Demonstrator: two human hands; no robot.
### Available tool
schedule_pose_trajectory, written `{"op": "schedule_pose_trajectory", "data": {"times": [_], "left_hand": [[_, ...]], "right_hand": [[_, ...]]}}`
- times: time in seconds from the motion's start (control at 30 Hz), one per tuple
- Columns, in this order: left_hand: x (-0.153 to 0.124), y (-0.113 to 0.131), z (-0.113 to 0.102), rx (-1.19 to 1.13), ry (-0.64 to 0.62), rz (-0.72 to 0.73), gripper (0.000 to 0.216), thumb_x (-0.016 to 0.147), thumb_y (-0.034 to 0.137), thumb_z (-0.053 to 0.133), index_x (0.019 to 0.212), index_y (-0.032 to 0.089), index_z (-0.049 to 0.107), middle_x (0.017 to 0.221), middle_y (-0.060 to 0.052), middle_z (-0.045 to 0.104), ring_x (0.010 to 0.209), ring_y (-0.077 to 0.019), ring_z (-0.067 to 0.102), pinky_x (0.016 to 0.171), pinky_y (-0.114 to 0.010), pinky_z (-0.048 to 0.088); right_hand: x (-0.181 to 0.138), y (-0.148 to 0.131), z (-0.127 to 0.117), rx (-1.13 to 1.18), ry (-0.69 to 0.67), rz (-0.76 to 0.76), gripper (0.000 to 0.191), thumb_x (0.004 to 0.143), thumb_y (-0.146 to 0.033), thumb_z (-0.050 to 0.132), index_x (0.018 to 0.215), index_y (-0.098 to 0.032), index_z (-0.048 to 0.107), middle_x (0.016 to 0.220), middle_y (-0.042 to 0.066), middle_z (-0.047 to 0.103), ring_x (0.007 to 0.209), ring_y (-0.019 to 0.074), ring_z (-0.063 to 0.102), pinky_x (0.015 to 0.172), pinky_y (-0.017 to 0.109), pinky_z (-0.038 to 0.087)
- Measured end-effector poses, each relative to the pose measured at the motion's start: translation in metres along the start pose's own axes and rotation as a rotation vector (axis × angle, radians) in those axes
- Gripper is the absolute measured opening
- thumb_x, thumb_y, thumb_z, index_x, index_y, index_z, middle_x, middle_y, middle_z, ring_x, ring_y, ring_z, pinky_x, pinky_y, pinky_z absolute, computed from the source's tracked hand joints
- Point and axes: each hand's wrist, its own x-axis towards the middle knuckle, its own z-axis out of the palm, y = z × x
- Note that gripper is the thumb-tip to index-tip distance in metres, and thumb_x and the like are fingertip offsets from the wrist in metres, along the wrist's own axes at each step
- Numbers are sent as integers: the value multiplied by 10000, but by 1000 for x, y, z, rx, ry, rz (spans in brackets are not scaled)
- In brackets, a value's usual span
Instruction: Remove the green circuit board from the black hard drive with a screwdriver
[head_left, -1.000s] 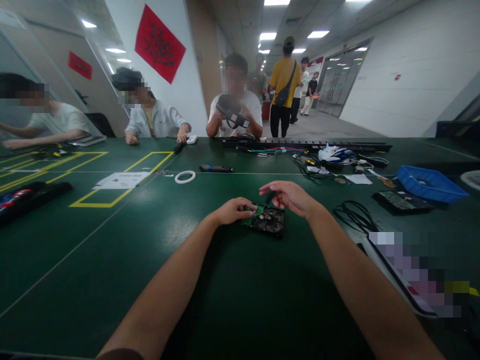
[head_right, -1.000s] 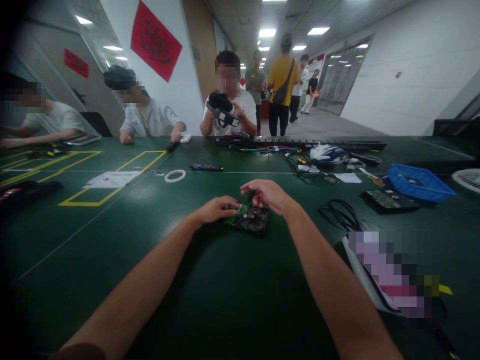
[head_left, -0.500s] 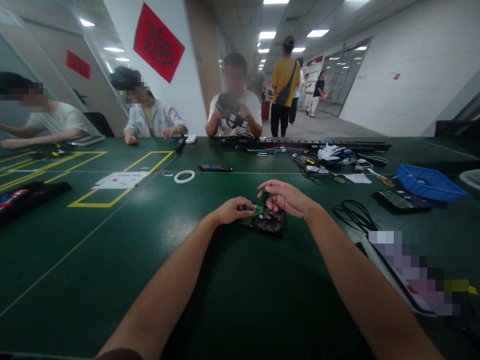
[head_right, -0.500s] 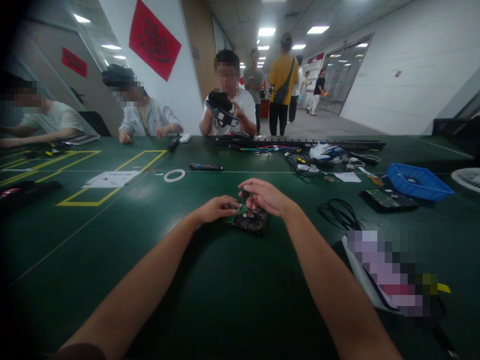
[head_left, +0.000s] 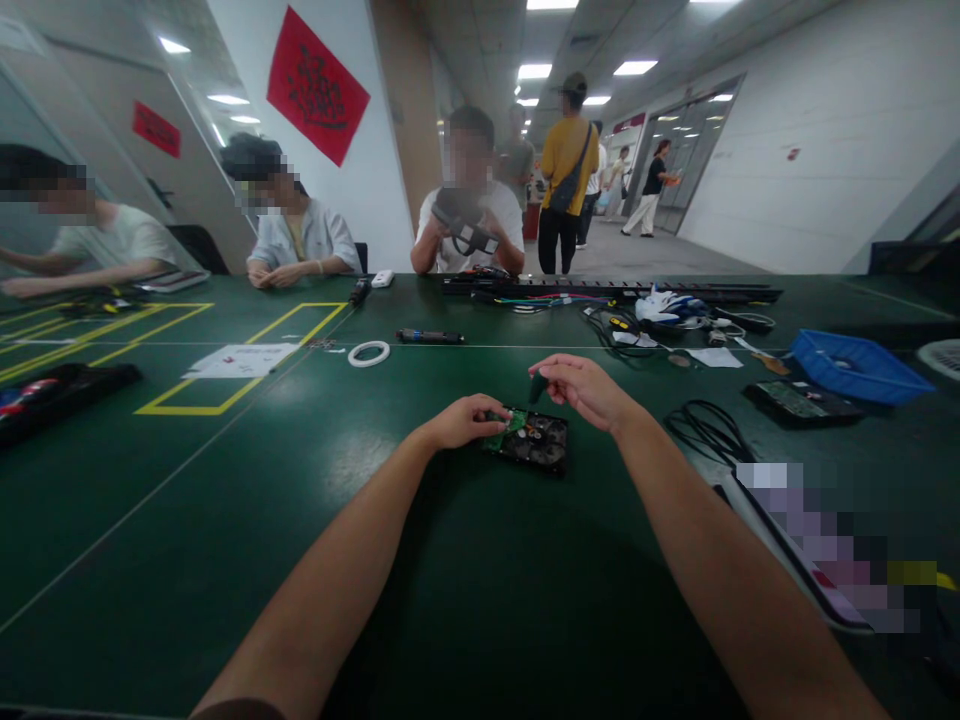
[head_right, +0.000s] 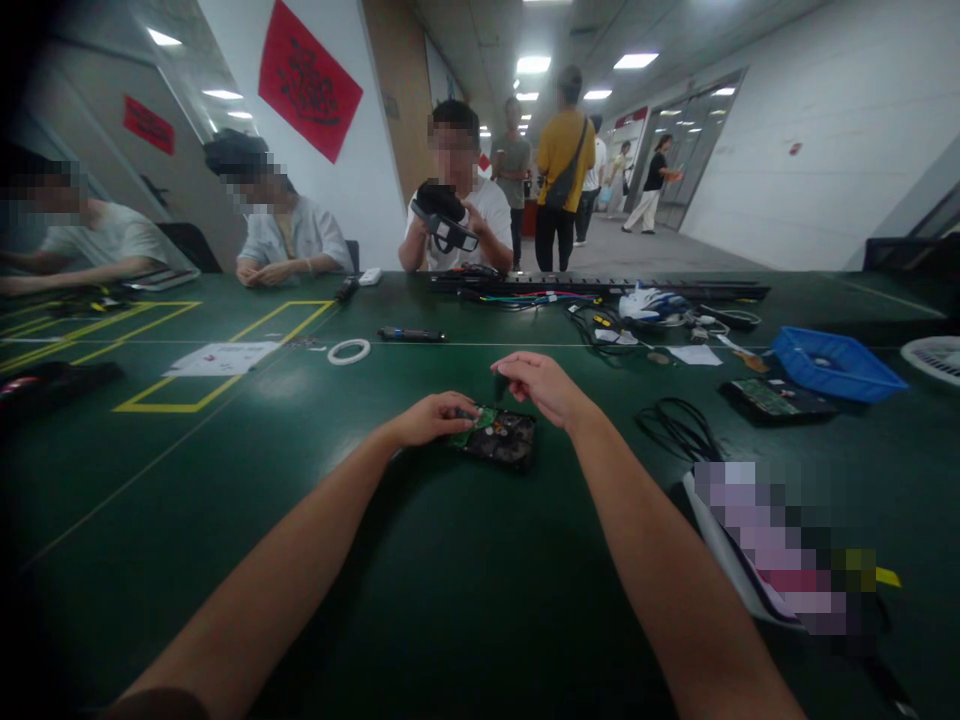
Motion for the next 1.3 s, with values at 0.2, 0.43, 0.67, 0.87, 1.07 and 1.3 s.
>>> {"op": "schedule_pose_trajectory", "data": {"times": [0.2,0.43,0.67,0.87,1.07,1.3], "left_hand": [[-1,3,-1,-1,-8,4,307,864,390,732,1138,253,756,1209,-53,649,752,-119,535,687,-264,447],[-1,6,-1,10,-15,-19,342,865,420,727,1163,254,746,1240,-54,632,733,-114,523,670,-257,449],[-1,6,-1,21,-1,-8,318,866,408,730,1146,260,753,1227,-57,645,760,-125,542,691,-267,453],[0,3,0,32,4,-7,328,864,407,731,1154,254,749,1247,-56,638,808,-136,554,738,-276,460],[0,2,0,30,-5,-28,335,863,418,729,1156,257,749,1237,-52,636,769,-126,532,705,-267,450],[-1,3,0,22,0,-22,324,861,411,733,1149,265,751,1232,-47,639,744,-119,524,685,-264,448]], "right_hand": [[-1,1,3,22,13,4,177,764,-308,749,840,-158,695,906,78,706,571,95,474,476,243,333],[-4,-4,6,31,-50,59,200,804,-290,700,975,-186,697,969,73,711,544,93,472,442,248,288],[-4,-6,3,2,-75,73,244,833,-284,638,1032,-192,746,1015,94,701,568,107,481,427,260,272],[-4,-4,4,-9,-83,68,225,839,-309,628,980,-182,749,1025,105,702,564,109,472,423,261,258],[-2,-1,1,22,-57,93,197,865,-316,597,932,-178,720,948,111,700,549,115,468,424,263,258],[-1,-4,-4,-64,-61,58,247,864,-319,628,996,-164,768,1032,122,723,610,123,489,466,266,320]]}}
